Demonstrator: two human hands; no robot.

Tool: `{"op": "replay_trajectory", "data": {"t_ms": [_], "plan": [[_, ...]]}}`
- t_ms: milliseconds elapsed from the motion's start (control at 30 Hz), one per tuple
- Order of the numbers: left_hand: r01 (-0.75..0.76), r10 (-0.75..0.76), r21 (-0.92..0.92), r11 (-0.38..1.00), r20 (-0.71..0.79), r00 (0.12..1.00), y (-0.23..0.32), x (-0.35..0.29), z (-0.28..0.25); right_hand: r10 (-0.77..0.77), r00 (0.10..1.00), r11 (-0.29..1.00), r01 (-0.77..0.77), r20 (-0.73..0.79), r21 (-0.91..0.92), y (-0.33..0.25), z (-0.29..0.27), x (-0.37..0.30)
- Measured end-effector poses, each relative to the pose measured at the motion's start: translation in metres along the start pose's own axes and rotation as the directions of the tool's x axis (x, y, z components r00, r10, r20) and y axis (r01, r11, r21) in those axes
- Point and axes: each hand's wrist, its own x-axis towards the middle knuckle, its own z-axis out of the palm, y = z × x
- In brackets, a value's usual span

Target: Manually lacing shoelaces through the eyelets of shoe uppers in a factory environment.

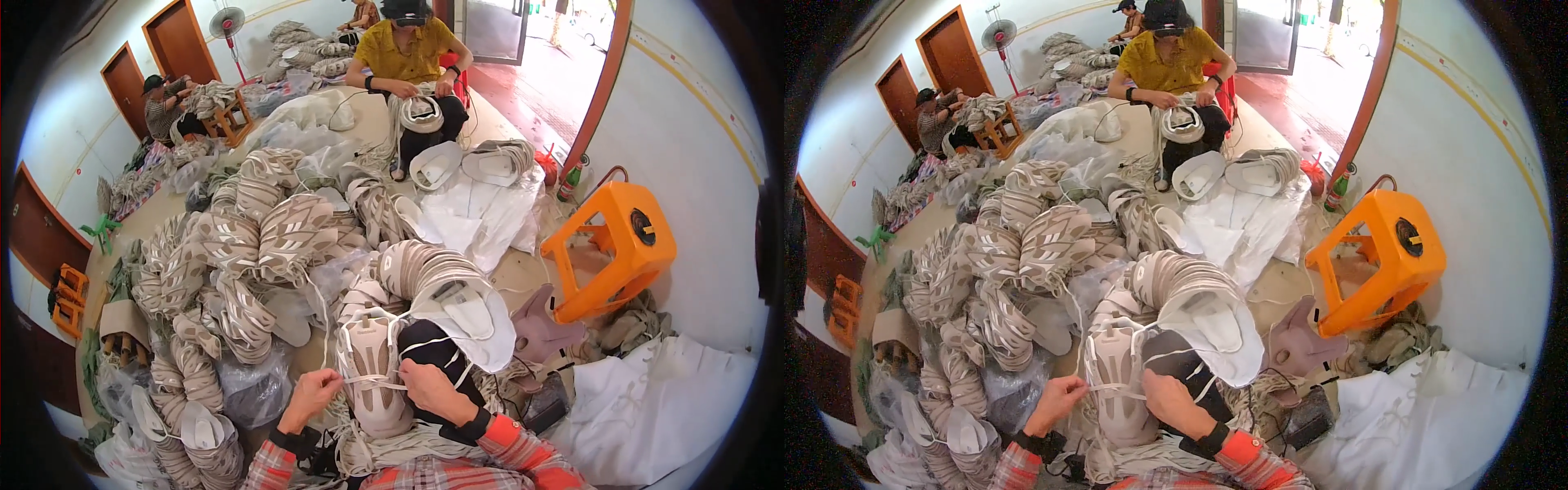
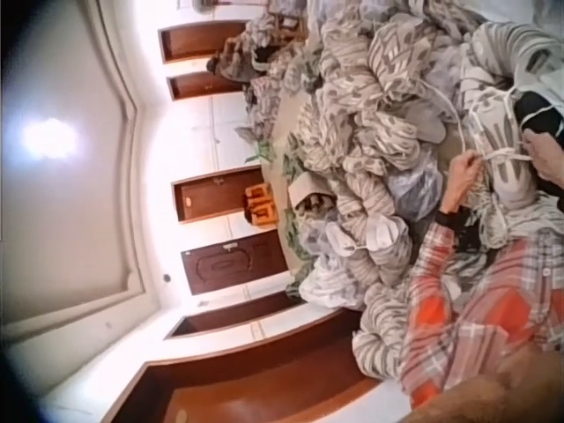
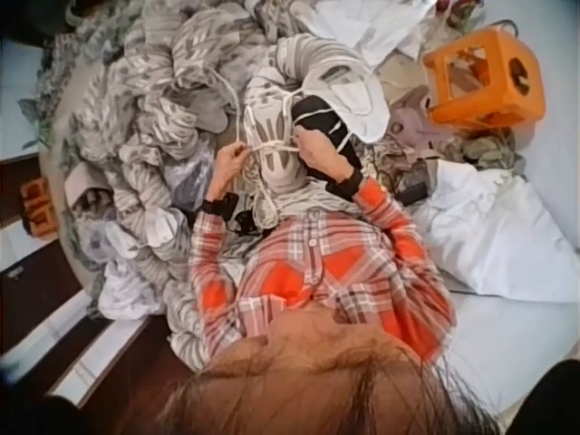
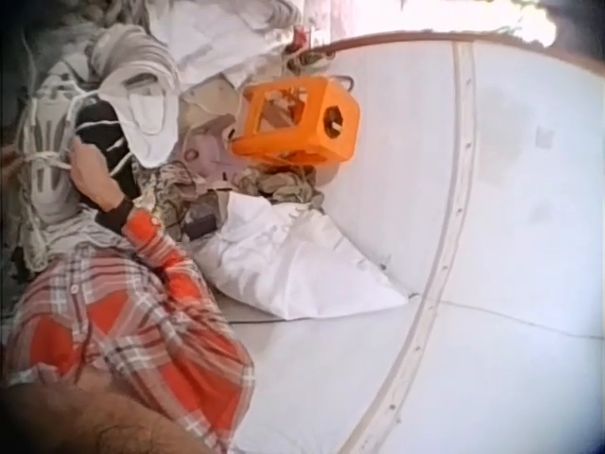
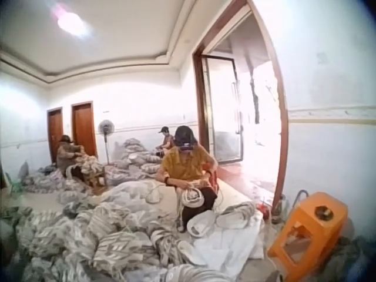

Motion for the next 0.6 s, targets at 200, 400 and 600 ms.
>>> {"op": "replay_trajectory", "data": {"t_ms": [200, 400, 600], "plan": [[-0.266, 0.289, 0.235, 0.935, -0.072, 0.955, 0.069, 0.022, 0.018, -0.153, 0.987, 0.983, 0.148, -0.041, -0.107, -0.009, -0.002, 0.004], [-0.128, 0.103, 0.170, 0.977, 0.149, 0.983, 0.074, 0.030, 0.036, -0.136, 0.989, 0.981, 0.127, -0.054, -0.148, -0.021, -0.003, 0.008], [0.155, -0.123, -0.089, 0.984, 0.293, 0.948, 0.074, 0.037, 0.034, -0.085, 0.995, 0.996, 0.084, 0.056, 0.018, -0.015, -0.009, 0.008]]}}
